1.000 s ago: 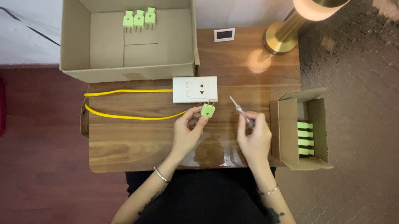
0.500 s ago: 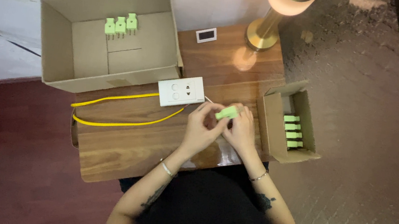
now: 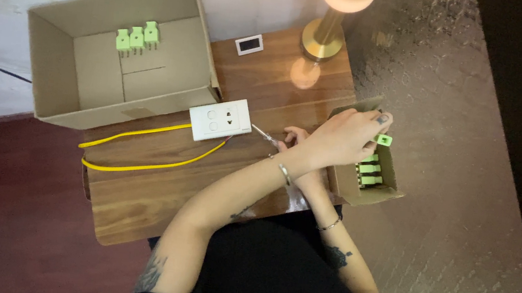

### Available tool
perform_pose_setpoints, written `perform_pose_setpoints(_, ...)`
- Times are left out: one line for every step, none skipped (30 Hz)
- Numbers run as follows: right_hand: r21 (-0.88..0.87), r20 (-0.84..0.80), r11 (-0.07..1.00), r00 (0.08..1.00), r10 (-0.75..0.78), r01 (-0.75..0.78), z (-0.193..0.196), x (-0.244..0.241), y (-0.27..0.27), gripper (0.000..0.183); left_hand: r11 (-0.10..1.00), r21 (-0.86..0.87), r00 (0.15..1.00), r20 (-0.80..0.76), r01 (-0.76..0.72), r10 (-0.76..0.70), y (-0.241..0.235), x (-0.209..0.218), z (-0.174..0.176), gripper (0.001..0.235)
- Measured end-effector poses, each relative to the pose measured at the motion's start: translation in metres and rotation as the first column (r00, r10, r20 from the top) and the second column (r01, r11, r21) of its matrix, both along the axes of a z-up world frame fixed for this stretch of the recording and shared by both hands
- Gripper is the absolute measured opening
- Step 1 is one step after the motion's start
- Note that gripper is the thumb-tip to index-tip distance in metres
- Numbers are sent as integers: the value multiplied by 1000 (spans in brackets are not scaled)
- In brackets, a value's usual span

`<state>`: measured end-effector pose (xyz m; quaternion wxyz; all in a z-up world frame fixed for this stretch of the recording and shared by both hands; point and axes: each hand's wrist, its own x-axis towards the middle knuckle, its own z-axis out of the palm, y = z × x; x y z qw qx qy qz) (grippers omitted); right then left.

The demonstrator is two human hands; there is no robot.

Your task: A person is shown assembling electrical terminal blocks by inserting yellow wires and securing them with a small screwdriver.

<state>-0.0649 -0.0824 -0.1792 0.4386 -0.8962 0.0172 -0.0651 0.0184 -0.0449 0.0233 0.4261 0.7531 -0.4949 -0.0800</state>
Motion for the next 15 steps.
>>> perform_pose_setpoints(3,10,1000,1000,-3,3,0,2,1,30,1000,0,1000,1,4,-4,-12,1,-19,22)
perform_pose_setpoints(6,19,1000,1000,-6,6,0,4,1,31,992,112,983,183,-54,33,-24,3,-38,19)
perform_pose_setpoints(10,28,1000,1000,-10,9,0,5,1,31,969,210,931,361,-130,47,-35,4,-58,18)
perform_pose_setpoints(14,36,1000,999,-13,12,-1,6,2,32,969,210,932,361,-127,43,-44,1,-67,18)
perform_pose_setpoints(19,45,1000,999,-16,15,-3,8,3,32,941,287,932,356,-177,67,-53,-1,-76,17)
perform_pose_setpoints(23,53,1000,998,-18,17,-4,9,3,32,904,362,931,354,-226,91,-61,-3,-85,18)
perform_pose_setpoints(27,62,999,998,-22,20,-4,10,4,33,905,363,931,354,-222,87,-78,-1,-103,18)
perform_pose_setpoints(31,70,999,997,-25,23,-3,11,5,34,857,454,946,308,-243,104,-95,1,-122,17)
perform_pose_setpoints(35,80,999,996,-27,25,-2,13,5,34,801,541,956,265,-257,128,-112,4,-140,19)
perform_pose_setpoints(38,89,999,996,-30,27,-12,14,-1,35,801,541,956,265,-255,125,-115,4,-134,19)
perform_pose_setpoints(40,96,999,995,-31,27,-20,14,-2,36,767,597,965,235,-235,113,-118,4,-128,18)
perform_pose_setpoints(42,104,999,994,-31,27,-28,19,3,36,729,650,974,203,-213,103,-121,4,-122,18)
perform_pose_setpoints(42,104,999,994,-31,27,-25,19,4,36,729,651,974,203,-213,104,-125,4,-131,18)
perform_pose_setpoints(33,97,999,995,-32,29,-21,19,4,35,729,657,980,164,-192,110,-130,5,-140,15)
perform_pose_setpoints(24,90,999,995,-33,31,-18,19,5,33,730,662,985,125,-169,116,-134,5,-149,13)
